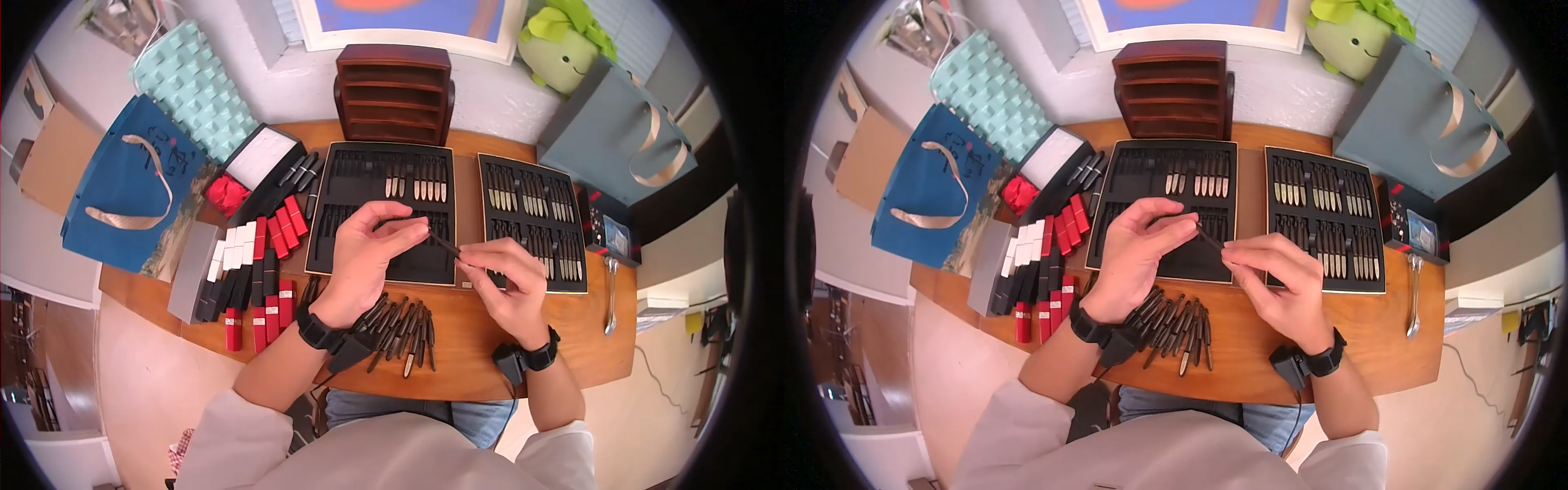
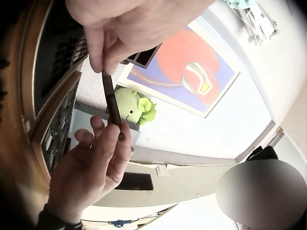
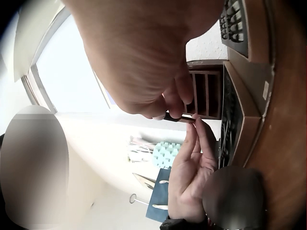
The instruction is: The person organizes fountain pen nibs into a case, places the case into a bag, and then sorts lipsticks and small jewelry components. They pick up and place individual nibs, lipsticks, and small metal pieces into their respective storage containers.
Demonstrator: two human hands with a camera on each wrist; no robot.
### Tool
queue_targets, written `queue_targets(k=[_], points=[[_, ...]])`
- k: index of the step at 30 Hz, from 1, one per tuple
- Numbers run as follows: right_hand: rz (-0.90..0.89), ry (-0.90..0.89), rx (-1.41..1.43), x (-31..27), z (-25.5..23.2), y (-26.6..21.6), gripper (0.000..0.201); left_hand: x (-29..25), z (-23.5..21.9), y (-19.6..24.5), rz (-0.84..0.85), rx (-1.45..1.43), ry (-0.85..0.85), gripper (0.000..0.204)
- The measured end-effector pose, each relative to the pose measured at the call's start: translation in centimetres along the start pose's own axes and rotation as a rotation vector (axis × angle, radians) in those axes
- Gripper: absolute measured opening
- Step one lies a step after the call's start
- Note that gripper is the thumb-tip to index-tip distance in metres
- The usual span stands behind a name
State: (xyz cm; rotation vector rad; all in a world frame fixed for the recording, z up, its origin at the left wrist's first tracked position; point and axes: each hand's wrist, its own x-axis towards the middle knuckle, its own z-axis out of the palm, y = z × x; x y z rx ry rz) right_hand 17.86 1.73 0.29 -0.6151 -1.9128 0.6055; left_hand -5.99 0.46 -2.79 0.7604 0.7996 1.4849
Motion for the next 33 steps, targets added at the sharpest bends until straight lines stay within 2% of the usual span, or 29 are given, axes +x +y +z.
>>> queue_targets(k=[7,9,11,12,13,15,19,21,23,25,26,27,29,30,31,33], points=[[0.041,-0.043,0.055,-0.3,0.7,0.0,0.022,0.0,0.1,0.5,-0.083,-0.094,-0.09,0.027],[0.026,-0.037,0.054,-0.6,0.9,0.4,0.021,0.2,-0.1,0.8,-0.165,-0.153,-0.155,0.026],[0.15,0.041,0.231,-0.7,1.0,0.8,0.019,0.3,-0.2,0.9,-0.165,-0.2,-0.163,0.025],[0.18,0.006,0.267,-0.6,1.0,0.8,0.019,0.4,-0.2,0.9,-0.172,-0.239,-0.175,0.024],[0.172,-0.009,0.266,-0.2,1.1,0.6,0.019,0.5,-0.2,1.0,-0.157,-0.248,-0.171,0.024],[0.286,-0.018,0.391,0.4,1.8,0.1,0.021,0.6,-0.4,1.2,-0.164,-0.327,-0.184,0.022],[0.249,-0.06,0.362,3.7,2.7,-0.5,0.021,1.1,-1.1,1.6,-0.126,-0.436,-0.17,0.019],[0.284,-0.124,0.327,5.9,3.2,-0.8,0.021,1.6,-1.5,1.5,-0.056,-0.453,-0.088,0.017],[0.253,-0.147,0.289,7.8,4.2,0.8,0.02,1.9,-1.7,1.6,-0.031,-0.421,-0.057,0.017],[0.332,-0.145,0.278,10.3,5.5,2.0,0.021,2.1,-1.8,1.6,0.181,-0.011,0.179,0.017],[0.328,-0.147,0.27,11.5,6.1,3.2,0.021,2.4,-2.1,1.3,0.254,0.165,0.224,0.017],[0.321,-0.172,0.186,12.6,6.7,4.7,0.023,2.6,-2.3,1.0,0.258,0.158,0.22,0.017],[0.312,-0.192,0.096,14.1,7.8,8.3,0.024,2.8,-2.6,0.8,0.433,0.656,0.283,0.018],[0.311,-0.237,0.046,14.5,8.3,10.4,0.026,2.6,-2.5,1.0,0.462,0.783,0.297,0.022],[0.309,-0.28,-0.003,14.9,8.7,11.6,0.029,2.6,-2.6,0.7,0.468,0.781,0.292,0.022],[0.343,-0.287,-0.1,15.6,9.1,12.5,0.03,2.5,-3.1,0.0,0.564,1.082,0.258,0.026]])
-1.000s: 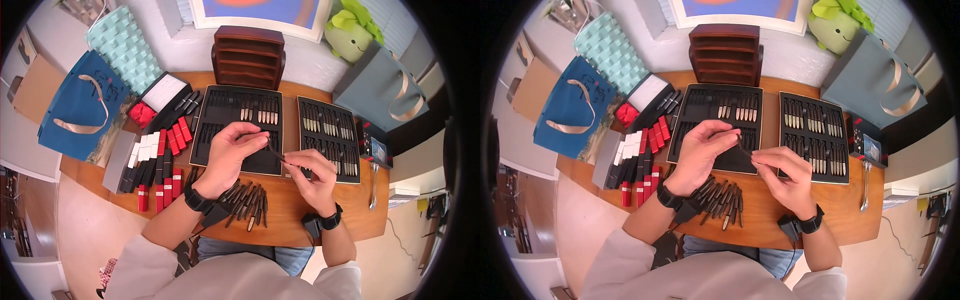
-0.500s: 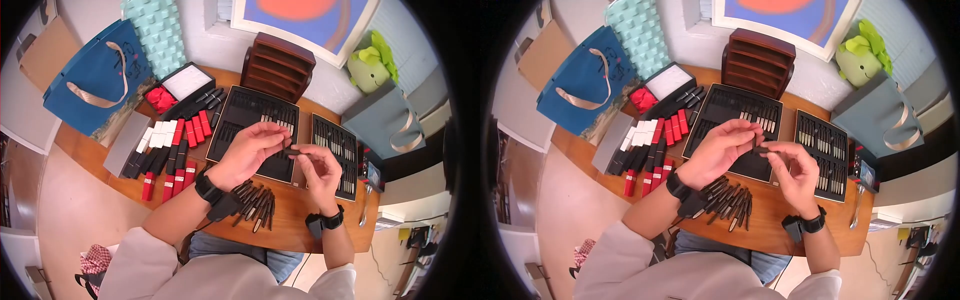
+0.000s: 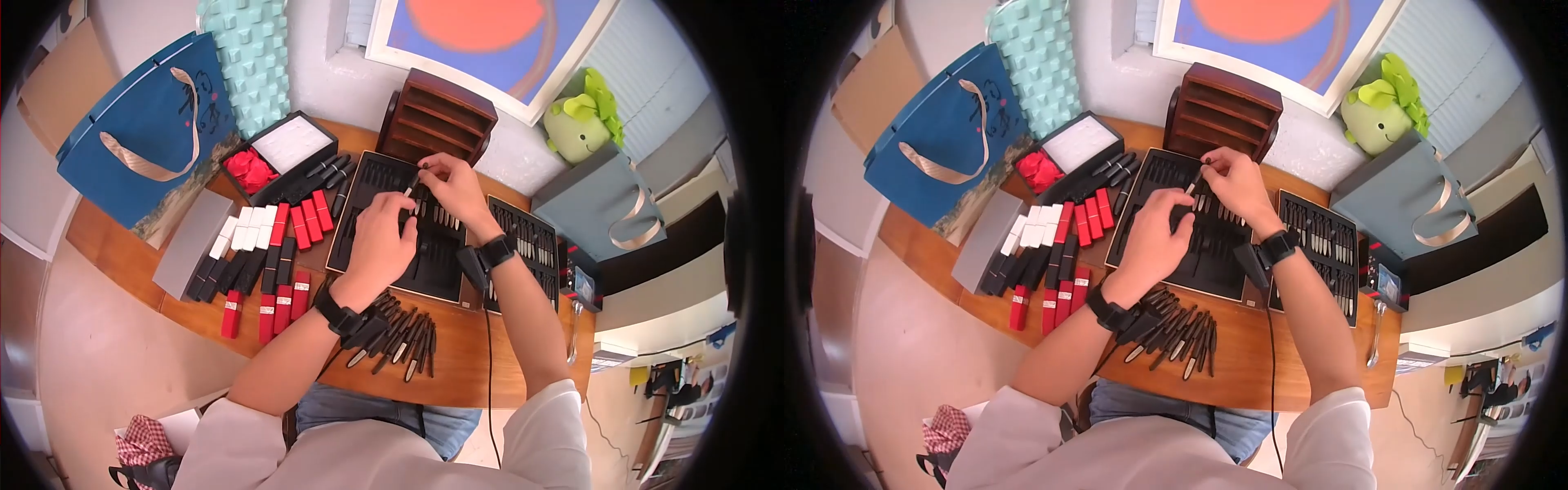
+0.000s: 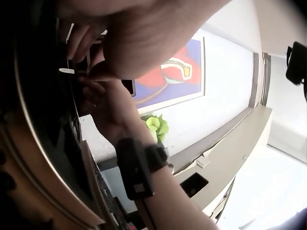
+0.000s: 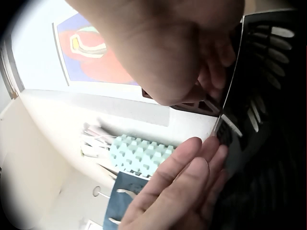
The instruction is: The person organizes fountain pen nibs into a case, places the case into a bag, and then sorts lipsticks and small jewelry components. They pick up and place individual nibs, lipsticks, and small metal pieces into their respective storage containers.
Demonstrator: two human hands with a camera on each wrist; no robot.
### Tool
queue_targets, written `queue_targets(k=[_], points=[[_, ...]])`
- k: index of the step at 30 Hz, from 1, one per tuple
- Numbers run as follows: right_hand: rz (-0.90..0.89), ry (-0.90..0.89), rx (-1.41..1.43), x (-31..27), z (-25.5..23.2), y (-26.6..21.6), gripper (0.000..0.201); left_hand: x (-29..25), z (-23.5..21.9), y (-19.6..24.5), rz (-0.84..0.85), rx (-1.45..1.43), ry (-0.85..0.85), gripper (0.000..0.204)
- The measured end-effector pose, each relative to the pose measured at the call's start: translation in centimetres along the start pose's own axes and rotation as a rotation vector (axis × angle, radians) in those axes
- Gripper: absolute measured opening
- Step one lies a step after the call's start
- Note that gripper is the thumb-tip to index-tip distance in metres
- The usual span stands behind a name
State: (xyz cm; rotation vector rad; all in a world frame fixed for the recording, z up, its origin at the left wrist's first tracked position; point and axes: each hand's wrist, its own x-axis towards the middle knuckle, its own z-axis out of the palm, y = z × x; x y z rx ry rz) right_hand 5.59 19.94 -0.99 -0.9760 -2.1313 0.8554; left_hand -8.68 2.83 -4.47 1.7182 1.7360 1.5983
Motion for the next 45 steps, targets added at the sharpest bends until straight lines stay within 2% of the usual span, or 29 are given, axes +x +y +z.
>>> queue_targets(k=[1,4,5,8,9,11,14,17,19,20,23,26,28,29,31,34,36,38,40,41,42,44,45], points=[[0.05,0.0,-0.086,0.3,0.2,-0.4,0.031,-0.1,-0.2,-0.2,0.024,0.087,-0.097,0.028],[0.078,0.008,-0.161,0.6,0.4,-1.1,0.034,-0.8,0.6,-0.5,0.117,0.227,-0.109,0.028],[0.081,0.007,-0.162,0.8,0.5,-0.9,0.034,-0.8,0.7,-0.7,0.151,0.243,-0.163,0.034],[0.052,-0.075,-0.168,1.2,0.7,-0.7,0.035,-1.2,0.6,-0.3,0.189,0.387,-0.163,0.044],[0.057,-0.093,-0.206,1.2,0.9,-0.7,0.035,-1.1,0.4,-0.1,0.187,0.386,-0.16,0.044],[0.059,-0.116,-0.244,1.2,1.1,-0.7,0.036,-1.1,-0.1,0.1,0.146,0.407,-0.274,0.052],[0.073,-0.083,-0.263,0.7,1.3,-1.4,0.034,-1.1,-0.4,0.2,0.172,0.462,-0.293,0.053],[0.044,-0.016,-0.319,0.1,1.4,-1.8,0.028,-1.2,-0.4,0.5,0.158,0.482,-0.308,0.054],[-0.123,-0.012,-0.397,0.0,1.6,-1.9,0.02,-1.2,-0.5,0.8,0.155,0.482,-0.321,0.054],[-0.122,-0.014,-0.395,-0.2,1.8,-2.2,0.02,-1.1,-0.6,0.8,0.151,0.485,-0.334,0.054],[-0.1,-0.08,-0.487,-0.4,2.0,-2.2,0.015,-1.2,-0.3,0.4,0.158,0.471,-0.313,0.053],[-0.088,-0.116,-0.34,0.1,2.0,-1.0,0.018,-1.2,-0.3,0.4,0.144,0.469,-0.316,0.052],[-0.181,-0.124,-0.409,-0.3,1.9,-0.9,0.019,-1.1,-0.4,0.2,0.151,0.462,-0.308,0.051],[-0.176,-0.115,-0.409,-0.5,1.8,-0.9,0.019,-1.1,-0.3,0.2,0.146,0.444,-0.295,0.05],[-0.335,-0.073,-0.48,-1.2,1.3,-1.2,0.021,-1.1,-0.2,0.2,0.147,0.442,-0.296,0.05],[-0.368,0.036,-0.392,-2.8,-0.7,-2.5,0.022,-1.3,0.1,-0.3,0.145,0.422,-0.253,0.047],[-0.301,0.022,-0.372,-4.7,-2.7,-3.7,0.022,-1.0,0.2,-0.5,0.128,0.321,-0.212,0.043],[-0.215,-0.023,-0.332,-7.0,-4.5,-5.1,0.02,-0.7,0.1,0.3,0.141,0.307,-0.158,0.037],[-0.183,-0.069,-0.29,-9.9,-6.0,-6.1,0.017,0.0,-0.3,0.5,0.178,0.143,-0.061,0.034],[-0.183,-0.219,-0.176,-11.6,-6.6,-6.6,0.017,0.4,-0.3,0.5,0.234,0.082,0.004,0.033],[-0.182,-0.368,-0.059,-13.3,-7.1,-7.2,0.016,0.7,-0.6,1.1,0.183,-0.096,0.009,0.032],[0.007,-0.632,-0.077,-16.3,-8.1,-9.9,0.02,0.8,-1.3,2.1,0.083,-0.225,-0.041,0.031],[-0.023,-0.658,-0.058,-17.8,-7.7,-9.3,0.024,0.8,-1.2,2.1,0.088,-0.218,-0.045,0.031]])
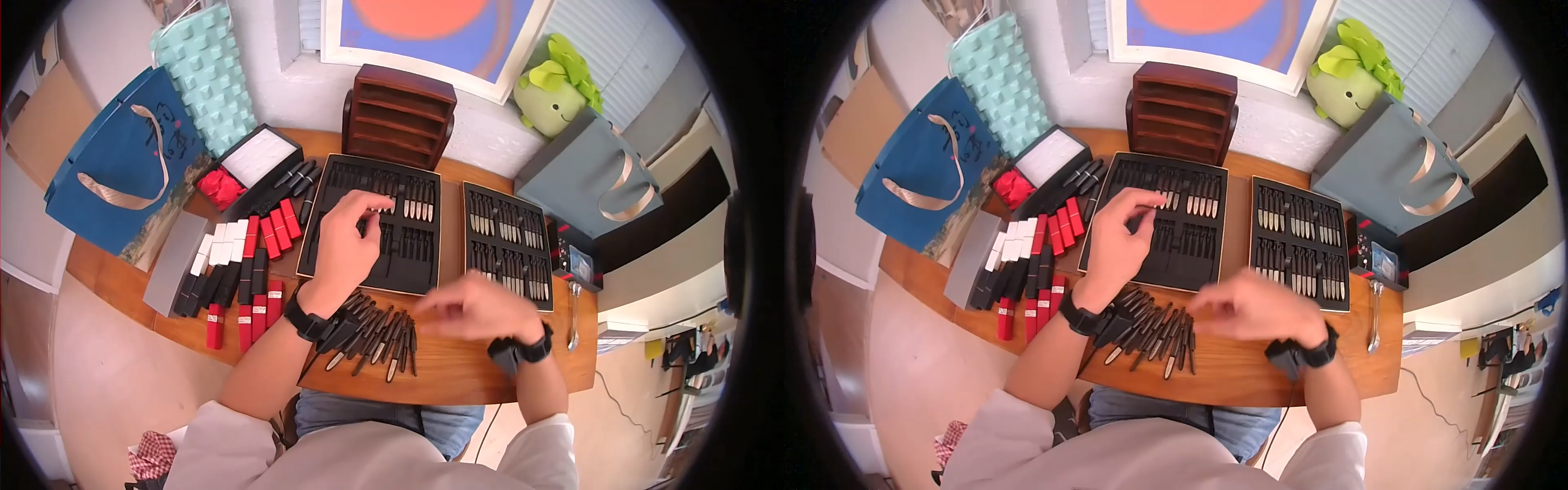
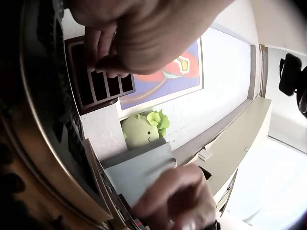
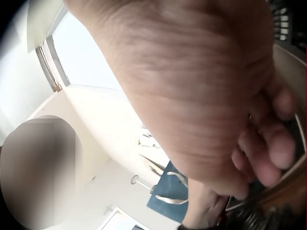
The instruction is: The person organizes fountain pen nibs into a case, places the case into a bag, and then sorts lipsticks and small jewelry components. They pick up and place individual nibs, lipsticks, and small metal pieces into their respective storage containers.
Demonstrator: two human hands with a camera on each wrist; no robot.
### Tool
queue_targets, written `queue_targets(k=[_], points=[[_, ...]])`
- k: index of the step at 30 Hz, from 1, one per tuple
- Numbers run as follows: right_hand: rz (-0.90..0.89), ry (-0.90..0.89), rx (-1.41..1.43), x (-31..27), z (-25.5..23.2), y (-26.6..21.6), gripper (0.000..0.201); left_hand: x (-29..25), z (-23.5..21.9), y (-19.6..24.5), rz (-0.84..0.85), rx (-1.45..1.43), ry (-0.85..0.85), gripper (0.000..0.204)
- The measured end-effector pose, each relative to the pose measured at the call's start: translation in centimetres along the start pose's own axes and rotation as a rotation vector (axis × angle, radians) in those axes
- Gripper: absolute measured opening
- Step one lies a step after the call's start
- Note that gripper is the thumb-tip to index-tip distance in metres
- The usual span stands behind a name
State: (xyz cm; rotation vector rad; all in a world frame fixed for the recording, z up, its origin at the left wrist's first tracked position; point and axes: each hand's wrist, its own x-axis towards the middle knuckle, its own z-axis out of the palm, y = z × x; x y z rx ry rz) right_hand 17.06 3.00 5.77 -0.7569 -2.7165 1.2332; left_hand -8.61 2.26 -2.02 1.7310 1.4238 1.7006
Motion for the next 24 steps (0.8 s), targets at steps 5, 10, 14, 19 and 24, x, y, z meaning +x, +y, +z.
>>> queue_targets(k=[5,10,14,19,24], points=[[-0.065,0.03,0.061,-1.7,4.4,2.5,0.034,-0.7,0.9,0.4,-0.041,-0.069,-0.104,0.027],[-0.075,0.205,-0.038,-2.5,5.0,2.9,0.021,-1.3,1.4,0.3,-0.025,-0.102,-0.244,0.029],[-0.17,0.368,-0.224,-2.8,5.3,4.2,0.022,-1.5,1.4,0.4,-0.068,-0.14,-0.308,0.029],[-0.157,0.383,-0.139,-2.9,4.8,3.3,0.029,-1.8,1.5,0.2,-0.098,-0.182,-0.348,0.026],[-0.122,0.482,0.04,-2.9,4.4,2.9,0.04,-2.1,1.8,1.7,-0.314,-0.436,-0.341,0.036]])
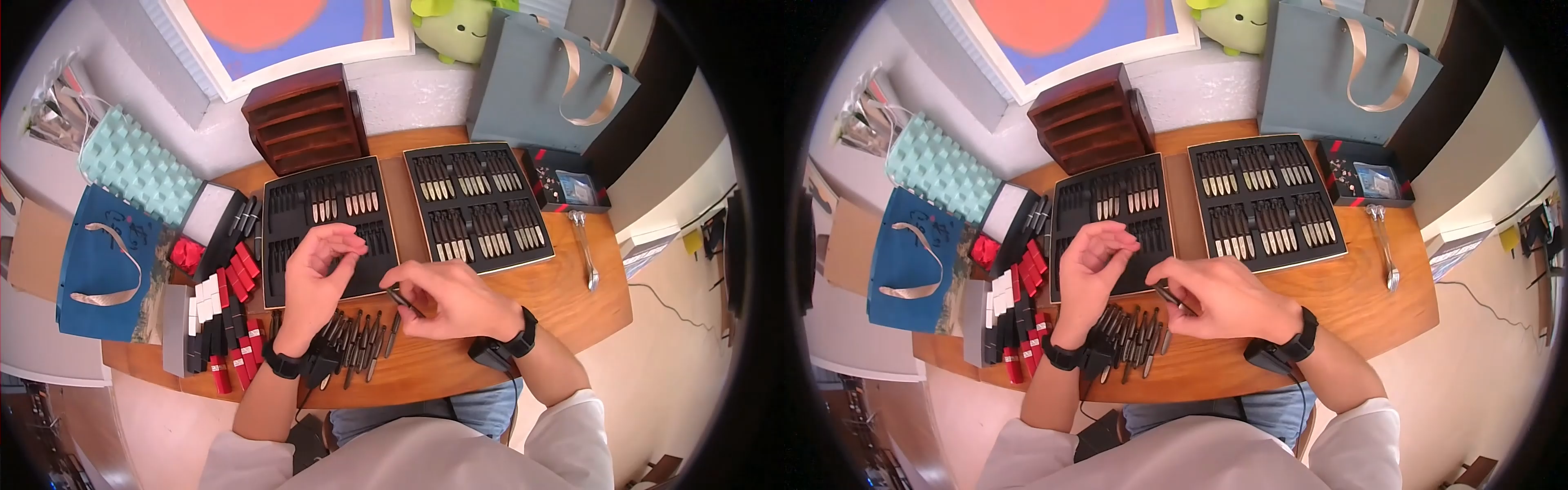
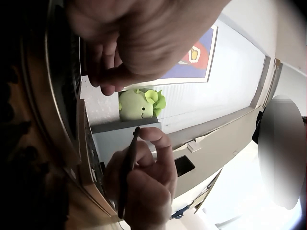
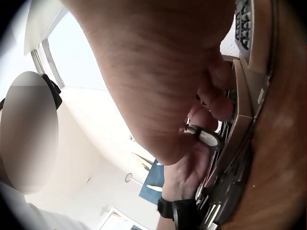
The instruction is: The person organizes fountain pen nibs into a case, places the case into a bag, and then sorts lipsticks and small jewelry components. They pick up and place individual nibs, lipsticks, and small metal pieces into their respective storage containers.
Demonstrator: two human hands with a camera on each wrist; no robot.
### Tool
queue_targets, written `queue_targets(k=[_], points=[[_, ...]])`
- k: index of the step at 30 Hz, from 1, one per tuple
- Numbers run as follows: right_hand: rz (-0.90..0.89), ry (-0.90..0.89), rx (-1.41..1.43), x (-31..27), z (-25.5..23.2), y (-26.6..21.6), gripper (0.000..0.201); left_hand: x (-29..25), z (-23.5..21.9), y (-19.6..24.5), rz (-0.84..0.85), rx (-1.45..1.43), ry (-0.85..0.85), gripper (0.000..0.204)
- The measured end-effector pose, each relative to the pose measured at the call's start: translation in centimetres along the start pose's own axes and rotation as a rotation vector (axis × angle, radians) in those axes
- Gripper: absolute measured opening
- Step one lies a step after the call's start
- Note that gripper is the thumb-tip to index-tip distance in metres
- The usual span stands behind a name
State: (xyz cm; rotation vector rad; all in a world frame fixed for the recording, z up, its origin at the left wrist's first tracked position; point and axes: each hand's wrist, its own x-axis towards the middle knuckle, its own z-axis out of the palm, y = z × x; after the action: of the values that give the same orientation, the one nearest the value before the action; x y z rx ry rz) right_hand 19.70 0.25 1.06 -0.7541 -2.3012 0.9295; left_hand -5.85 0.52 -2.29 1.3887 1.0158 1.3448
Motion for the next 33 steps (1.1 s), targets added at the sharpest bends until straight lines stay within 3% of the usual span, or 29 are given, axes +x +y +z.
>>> queue_targets(k=[5,7,9,13,17,33], points=[[-0.093,0.287,0.026,0.6,0.4,1.1,0.045,-0.1,0.4,0.9,-0.031,-0.041,-0.112,0.04],[-0.069,0.294,0.004,0.6,0.3,1.4,0.044,-0.4,0.5,1.5,-0.141,-0.163,-0.242,0.04],[-0.151,0.383,0.014,0.8,0.5,1.8,0.04,-0.6,0.4,1.1,-0.138,-0.158,-0.251,0.038],[-0.134,0.452,0.041,0.9,0.4,1.9,0.037,-0.5,-0.2,0.2,-0.136,-0.15,-0.246,0.03],[-0.11,0.41,0.043,0.8,0.0,2.3,0.037,-0.3,0.8,1.7,-0.098,-0.188,-0.161,0.027],[-0.081,0.407,0.11,0.8,0.4,2.2,0.032,-0.1,0.2,0.8,-0.039,-0.312,-0.065,0.033]])
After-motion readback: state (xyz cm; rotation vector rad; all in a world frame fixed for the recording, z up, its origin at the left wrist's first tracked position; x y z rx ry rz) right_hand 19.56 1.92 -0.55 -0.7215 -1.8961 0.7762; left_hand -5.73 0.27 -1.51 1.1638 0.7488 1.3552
